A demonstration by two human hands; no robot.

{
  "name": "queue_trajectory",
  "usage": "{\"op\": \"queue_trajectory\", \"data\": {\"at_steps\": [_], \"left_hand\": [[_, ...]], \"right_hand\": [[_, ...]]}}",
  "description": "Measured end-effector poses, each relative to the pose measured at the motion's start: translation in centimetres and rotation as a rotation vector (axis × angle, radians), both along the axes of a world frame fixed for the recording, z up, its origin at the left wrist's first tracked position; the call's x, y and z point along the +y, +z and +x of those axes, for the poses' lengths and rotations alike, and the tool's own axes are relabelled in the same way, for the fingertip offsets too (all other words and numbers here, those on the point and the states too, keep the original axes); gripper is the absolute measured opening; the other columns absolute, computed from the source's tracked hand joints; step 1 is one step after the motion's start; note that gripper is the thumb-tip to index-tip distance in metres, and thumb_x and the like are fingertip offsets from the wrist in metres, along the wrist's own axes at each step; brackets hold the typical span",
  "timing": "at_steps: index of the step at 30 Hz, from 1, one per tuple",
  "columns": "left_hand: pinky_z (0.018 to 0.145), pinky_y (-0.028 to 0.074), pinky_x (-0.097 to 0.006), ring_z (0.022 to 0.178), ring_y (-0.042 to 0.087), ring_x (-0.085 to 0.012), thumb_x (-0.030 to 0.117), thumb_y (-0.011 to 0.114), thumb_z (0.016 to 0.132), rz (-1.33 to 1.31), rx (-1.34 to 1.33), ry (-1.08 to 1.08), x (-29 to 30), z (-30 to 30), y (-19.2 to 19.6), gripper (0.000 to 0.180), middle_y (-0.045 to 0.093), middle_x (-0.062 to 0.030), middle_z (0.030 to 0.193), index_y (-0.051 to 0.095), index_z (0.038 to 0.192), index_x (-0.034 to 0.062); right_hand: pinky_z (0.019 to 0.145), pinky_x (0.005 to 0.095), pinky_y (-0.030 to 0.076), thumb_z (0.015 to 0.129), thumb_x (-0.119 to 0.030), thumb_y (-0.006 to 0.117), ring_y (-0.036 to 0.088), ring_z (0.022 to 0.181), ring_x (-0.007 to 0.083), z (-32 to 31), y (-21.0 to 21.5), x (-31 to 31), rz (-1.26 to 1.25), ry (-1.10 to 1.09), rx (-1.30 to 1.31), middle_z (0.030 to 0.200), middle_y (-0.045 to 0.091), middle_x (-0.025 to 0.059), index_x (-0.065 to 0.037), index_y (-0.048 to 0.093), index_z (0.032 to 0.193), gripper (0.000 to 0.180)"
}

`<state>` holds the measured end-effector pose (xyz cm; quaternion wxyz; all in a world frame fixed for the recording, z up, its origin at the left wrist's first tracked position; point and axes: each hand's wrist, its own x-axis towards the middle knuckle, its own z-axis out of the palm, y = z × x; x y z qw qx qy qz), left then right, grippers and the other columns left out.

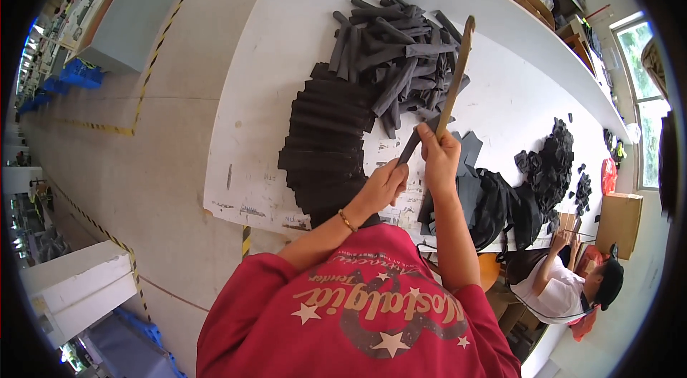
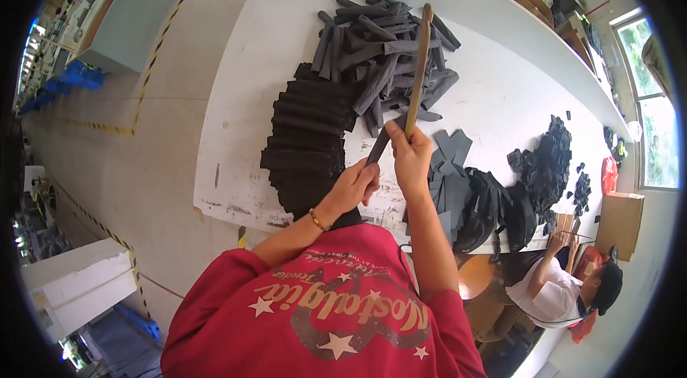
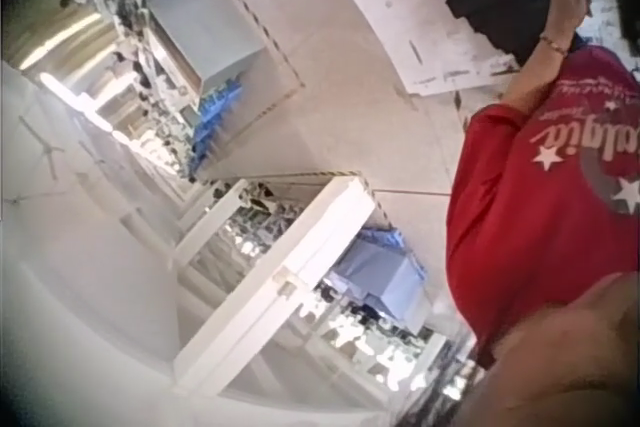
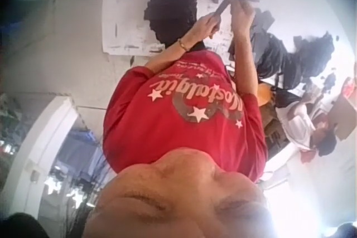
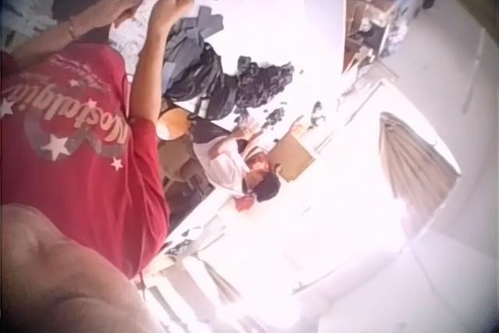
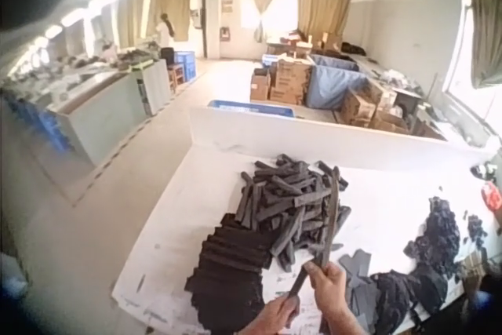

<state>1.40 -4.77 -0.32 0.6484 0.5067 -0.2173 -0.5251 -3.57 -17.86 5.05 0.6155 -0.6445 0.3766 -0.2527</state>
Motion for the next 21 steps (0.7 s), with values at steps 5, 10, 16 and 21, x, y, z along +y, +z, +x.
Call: {"op": "queue_trajectory", "data": {"at_steps": [5,10,16,21], "left_hand": [[0.043,0.040,-0.023,0.044,0.044,-0.0082,0.023,0.037,0.100,-0.009,-0.021,-0.049,1.9,-1.3,-0.9,0.033,0.049,-0.0019,0.060,0.046,0.074,0.0043],[0.050,0.040,-0.023,0.053,0.050,-0.0089,0.018,0.039,0.099,0.133,-0.105,0.026,5.2,-1.5,-1.6,0.031,0.053,-0.0024,0.065,0.047,0.072,0.0035],[0.069,0.047,-0.021,0.077,0.058,-0.0060,0.009,0.065,0.087,-0.211,-0.151,0.239,-1.5,4.6,1.6,0.019,0.063,-0.0019,0.087,0.058,0.102,-0.0002],[0.073,0.047,-0.019,0.082,0.058,-0.0052,0.003,0.064,0.087,-0.214,0.113,0.340,-1.1,4.3,1.0,0.013,0.064,-0.0021,0.091,0.061,0.099,-0.0007]], "right_hand": [[0.042,0.0222,0.018,0.090,-0.019,0.064,0.028,0.045,0.0018,1.0,0.1,-1.6,-0.003,-0.198,-0.064,0.053,0.041,-0.0077,-0.006,0.060,0.073,0.022],[0.046,0.0241,0.023,0.085,-0.025,0.070,0.030,0.051,0.0030,0.2,2.2,-4.4,-0.047,0.009,0.170,0.055,0.037,-0.0106,-0.008,0.056,0.065,0.030],[0.050,0.0201,0.029,0.080,-0.020,0.076,0.038,0.057,0.0028,0.0,-0.4,0.3,0.055,0.227,0.037,0.067,0.048,-0.0061,-0.001,0.058,0.091,0.029],[0.043,0.0174,0.030,0.081,-0.012,0.073,0.042,0.050,0.0028,-0.8,-1.8,0.4,0.419,0.143,-0.248,0.072,0.055,-0.0017,-0.001,0.051,0.113,0.041]]}}
